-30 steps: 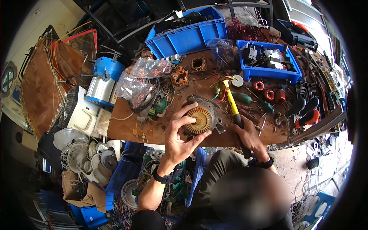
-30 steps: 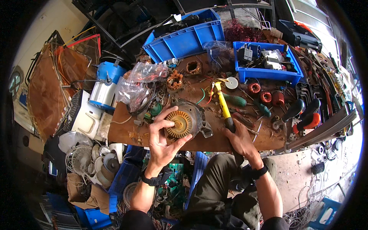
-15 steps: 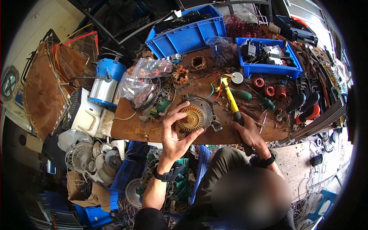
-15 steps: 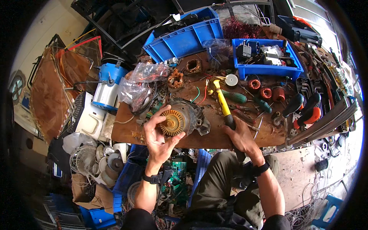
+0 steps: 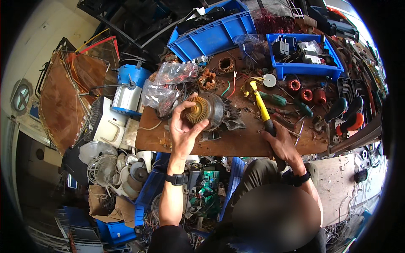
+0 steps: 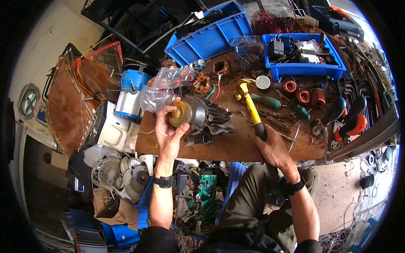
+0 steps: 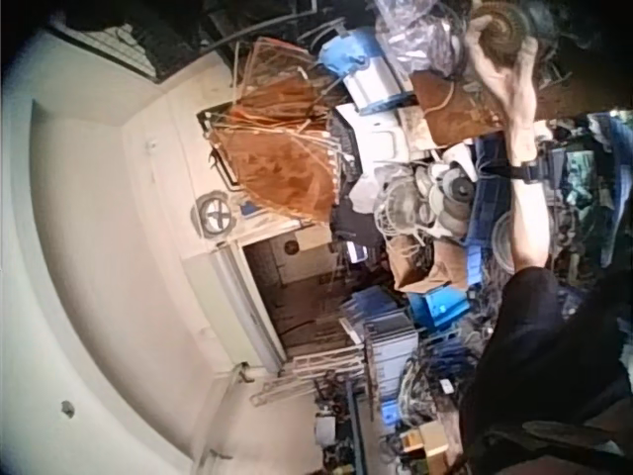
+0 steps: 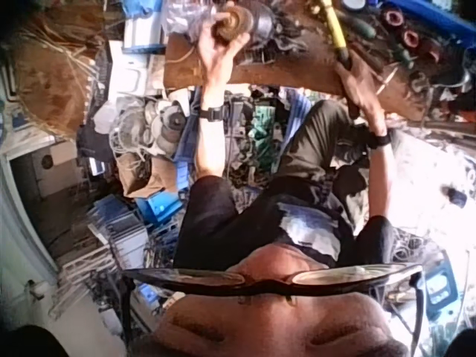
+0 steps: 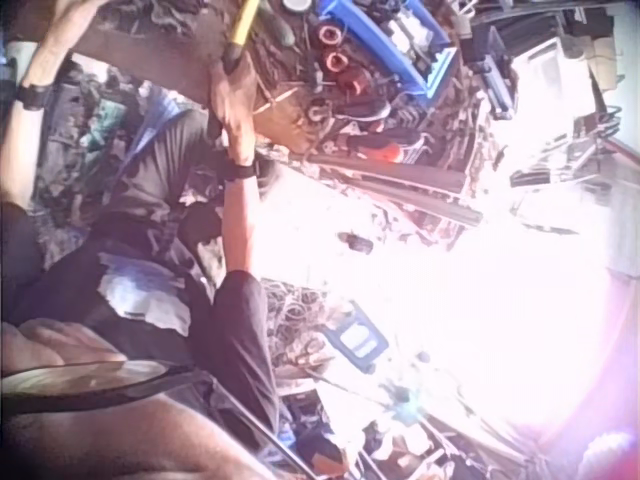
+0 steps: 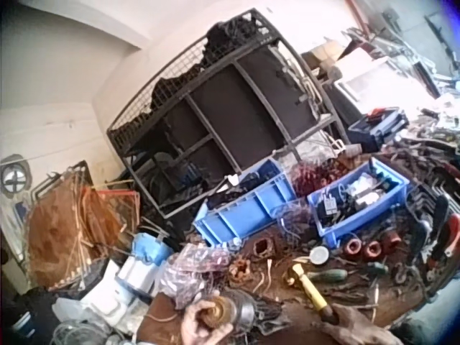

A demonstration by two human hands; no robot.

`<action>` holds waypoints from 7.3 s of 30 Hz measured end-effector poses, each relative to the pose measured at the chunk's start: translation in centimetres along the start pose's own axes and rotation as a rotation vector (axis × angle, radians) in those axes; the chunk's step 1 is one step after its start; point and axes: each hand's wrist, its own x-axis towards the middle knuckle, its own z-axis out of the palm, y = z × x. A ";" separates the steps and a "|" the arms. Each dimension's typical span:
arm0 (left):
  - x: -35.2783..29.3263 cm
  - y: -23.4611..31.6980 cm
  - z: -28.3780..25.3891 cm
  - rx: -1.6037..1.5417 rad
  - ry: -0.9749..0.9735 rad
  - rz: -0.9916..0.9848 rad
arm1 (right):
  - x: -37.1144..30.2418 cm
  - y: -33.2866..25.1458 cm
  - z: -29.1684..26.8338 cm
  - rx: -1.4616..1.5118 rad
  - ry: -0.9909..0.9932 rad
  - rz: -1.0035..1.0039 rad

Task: Dismantling an electric motor using a hammer and pliers to extract components.

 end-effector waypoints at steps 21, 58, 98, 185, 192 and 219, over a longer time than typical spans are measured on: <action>4.5 -2.5 0.7 0.061 -0.045 -0.037 | -1.6 -3.1 -1.8 0.053 0.000 0.089; 5.0 -4.8 0.5 0.204 0.010 0.195 | -5.7 -25.5 -2.7 -0.334 -0.025 0.145; 4.9 -4.4 0.3 0.220 0.003 0.166 | -5.9 -24.6 -2.6 -0.189 0.042 0.197; 6.0 -0.5 -0.5 0.356 -0.141 -0.102 | -0.4 0.4 -0.4 0.167 -0.035 0.037; 6.3 -0.9 -0.6 0.267 -0.127 -0.090 | -0.2 1.3 -0.6 0.184 -0.022 -0.011; 5.0 -1.7 2.1 0.228 0.078 -0.158 | -0.2 0.8 -1.3 0.297 -0.057 0.001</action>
